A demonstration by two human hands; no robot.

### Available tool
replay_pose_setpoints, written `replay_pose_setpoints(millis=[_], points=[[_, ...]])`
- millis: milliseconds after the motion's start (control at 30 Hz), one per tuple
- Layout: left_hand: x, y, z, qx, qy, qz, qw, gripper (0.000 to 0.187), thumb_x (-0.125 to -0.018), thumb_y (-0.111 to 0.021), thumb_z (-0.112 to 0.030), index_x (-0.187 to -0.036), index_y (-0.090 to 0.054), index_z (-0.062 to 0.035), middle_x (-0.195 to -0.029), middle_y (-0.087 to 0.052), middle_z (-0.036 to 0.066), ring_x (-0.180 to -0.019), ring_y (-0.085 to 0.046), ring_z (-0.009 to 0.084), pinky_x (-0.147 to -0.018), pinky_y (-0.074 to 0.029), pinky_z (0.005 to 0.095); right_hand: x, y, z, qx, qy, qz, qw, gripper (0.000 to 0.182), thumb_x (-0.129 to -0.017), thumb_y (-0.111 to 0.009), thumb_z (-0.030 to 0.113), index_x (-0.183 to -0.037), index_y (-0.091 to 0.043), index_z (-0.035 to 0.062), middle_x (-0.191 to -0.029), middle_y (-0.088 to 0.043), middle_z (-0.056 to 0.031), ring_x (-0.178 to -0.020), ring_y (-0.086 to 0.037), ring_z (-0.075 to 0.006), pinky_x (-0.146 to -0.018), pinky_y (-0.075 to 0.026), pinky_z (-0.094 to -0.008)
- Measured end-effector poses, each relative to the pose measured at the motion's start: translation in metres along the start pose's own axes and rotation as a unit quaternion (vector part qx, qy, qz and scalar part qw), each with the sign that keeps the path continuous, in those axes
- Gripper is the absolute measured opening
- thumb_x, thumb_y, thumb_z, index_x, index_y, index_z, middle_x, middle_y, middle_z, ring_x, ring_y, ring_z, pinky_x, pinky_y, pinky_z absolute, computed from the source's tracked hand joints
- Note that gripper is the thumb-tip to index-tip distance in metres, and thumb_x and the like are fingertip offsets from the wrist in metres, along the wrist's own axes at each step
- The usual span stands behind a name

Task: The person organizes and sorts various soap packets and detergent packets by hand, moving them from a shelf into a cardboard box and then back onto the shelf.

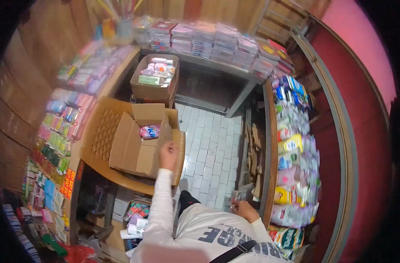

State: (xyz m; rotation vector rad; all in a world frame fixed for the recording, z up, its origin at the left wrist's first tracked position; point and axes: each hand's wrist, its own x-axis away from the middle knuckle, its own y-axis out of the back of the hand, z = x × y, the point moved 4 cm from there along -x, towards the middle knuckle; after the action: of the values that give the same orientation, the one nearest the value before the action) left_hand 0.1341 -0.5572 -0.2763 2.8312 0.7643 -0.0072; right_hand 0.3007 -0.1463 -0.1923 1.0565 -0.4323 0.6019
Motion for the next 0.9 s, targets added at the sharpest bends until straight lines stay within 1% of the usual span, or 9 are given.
replay_pose_setpoints(millis=[67, 167, 400, 433, 533, 667, 700, 800, 900], points=[[-0.041, 0.042, -0.017, -0.051, 0.032, -0.091, 0.994, 0.018, -0.085, -0.064, -0.014, -0.096, -0.069, 0.0002, -0.084, -0.071, 0.015, -0.075, -0.068, 0.0241, -0.069, -0.054, 0.0360, -0.022, 0.000, -0.010, 0.043, 0.014, 0.033, 0.998, 0.042, -0.084, -0.068, 0.028, -0.114, -0.066, -0.0014, -0.095, -0.069, -0.0249, -0.093, -0.066, -0.0410, -0.084, -0.052, -0.0456], [-0.110, 0.065, 0.064, -0.152, 0.083, -0.118, 0.978, 0.017, -0.083, -0.064, -0.015, -0.090, -0.069, -0.0008, -0.084, -0.070, 0.018, -0.076, -0.069, 0.0301, -0.071, -0.054, 0.0392, -0.065, 0.007, -0.002, 0.073, -0.022, 0.093, 0.993, 0.042, -0.085, -0.067, 0.029, -0.114, -0.066, -0.0009, -0.097, -0.068, -0.0255, -0.094, -0.066, -0.0405, -0.085, -0.052, -0.0455], [-0.193, 0.035, 0.197, -0.235, 0.185, -0.056, 0.953, 0.029, -0.077, -0.071, -0.024, -0.096, -0.070, -0.0021, -0.098, -0.069, 0.024, -0.092, -0.066, 0.0391, -0.084, -0.052, 0.0446, -0.127, 0.016, 0.031, 0.067, -0.032, 0.123, 0.990, 0.039, -0.088, -0.064, 0.026, -0.117, -0.065, 0.0005, -0.099, -0.070, -0.0214, -0.095, -0.067, -0.0378, -0.086, -0.052, -0.0432], [-0.196, 0.027, 0.193, -0.239, 0.226, -0.051, 0.943, 0.035, -0.077, -0.072, -0.025, -0.103, -0.068, -0.0022, -0.103, -0.067, 0.025, -0.098, -0.064, 0.0406, -0.090, -0.051, 0.0457, -0.131, 0.022, 0.043, 0.067, -0.029, 0.130, 0.989, 0.039, -0.088, -0.064, 0.026, -0.118, -0.064, 0.0014, -0.099, -0.071, -0.0201, -0.095, -0.067, -0.0368, -0.086, -0.052, -0.0429], [-0.211, 0.003, 0.202, -0.247, 0.107, -0.061, 0.961, 0.043, -0.076, -0.074, -0.027, -0.108, -0.066, 0.0001, -0.105, -0.066, 0.026, -0.099, -0.063, 0.0414, -0.092, -0.050, 0.0453, -0.148, 0.023, 0.049, 0.081, -0.019, 0.126, 0.989, 0.042, -0.088, -0.062, 0.034, -0.114, -0.067, 0.0018, -0.090, -0.071, -0.0210, -0.087, -0.068, -0.0372, -0.079, -0.054, -0.0425], [-0.220, -0.016, 0.197, -0.215, 0.304, 0.056, 0.926, 0.056, -0.073, -0.076, -0.037, -0.111, -0.064, 0.0031, -0.111, -0.065, 0.027, -0.107, -0.063, 0.0393, -0.095, -0.050, 0.0438, -0.160, 0.017, 0.032, 0.098, 0.004, 0.118, 0.988, 0.042, -0.090, -0.060, 0.037, -0.113, -0.068, 0.0024, -0.093, -0.069, -0.0239, -0.090, -0.067, -0.0406, -0.078, -0.053, -0.0455], [-0.225, -0.025, 0.213, -0.264, 0.340, 0.074, 0.900, 0.057, -0.074, -0.073, -0.042, -0.112, -0.067, -0.0003, -0.115, -0.065, 0.026, -0.110, -0.062, 0.0383, -0.096, -0.049, 0.0428, -0.161, 0.012, 0.019, 0.112, -0.056, 0.167, 0.978, 0.042, -0.090, -0.060, 0.037, -0.114, -0.067, 0.0037, -0.097, -0.070, -0.0226, -0.095, -0.066, -0.0412, -0.082, -0.053, -0.0450], [-0.231, -0.017, 0.147, -0.274, 0.390, 0.101, 0.873, 0.056, -0.075, -0.070, -0.044, -0.111, -0.069, -0.0024, -0.118, -0.064, 0.024, -0.111, -0.062, 0.0380, -0.096, -0.050, 0.0427, -0.155, 0.015, 0.014, 0.063, -0.105, 0.162, 0.979, 0.041, -0.089, -0.061, 0.036, -0.117, -0.067, 0.0059, -0.102, -0.070, -0.0209, -0.097, -0.066, -0.0411, -0.085, -0.053, -0.0443], [-0.238, -0.033, 0.216, -0.278, 0.400, 0.085, 0.869, 0.051, -0.077, -0.071, -0.041, -0.109, -0.070, -0.0019, -0.118, -0.065, 0.023, -0.112, -0.063, 0.0361, -0.096, -0.050, 0.0432, -0.157, 0.016, 0.012, 0.056, -0.167, 0.189, 0.966, 0.043, -0.088, -0.062, 0.036, -0.119, -0.067, 0.0068, -0.102, -0.069, -0.0237, -0.097, -0.066, -0.0406, -0.085, -0.053, -0.0443]])
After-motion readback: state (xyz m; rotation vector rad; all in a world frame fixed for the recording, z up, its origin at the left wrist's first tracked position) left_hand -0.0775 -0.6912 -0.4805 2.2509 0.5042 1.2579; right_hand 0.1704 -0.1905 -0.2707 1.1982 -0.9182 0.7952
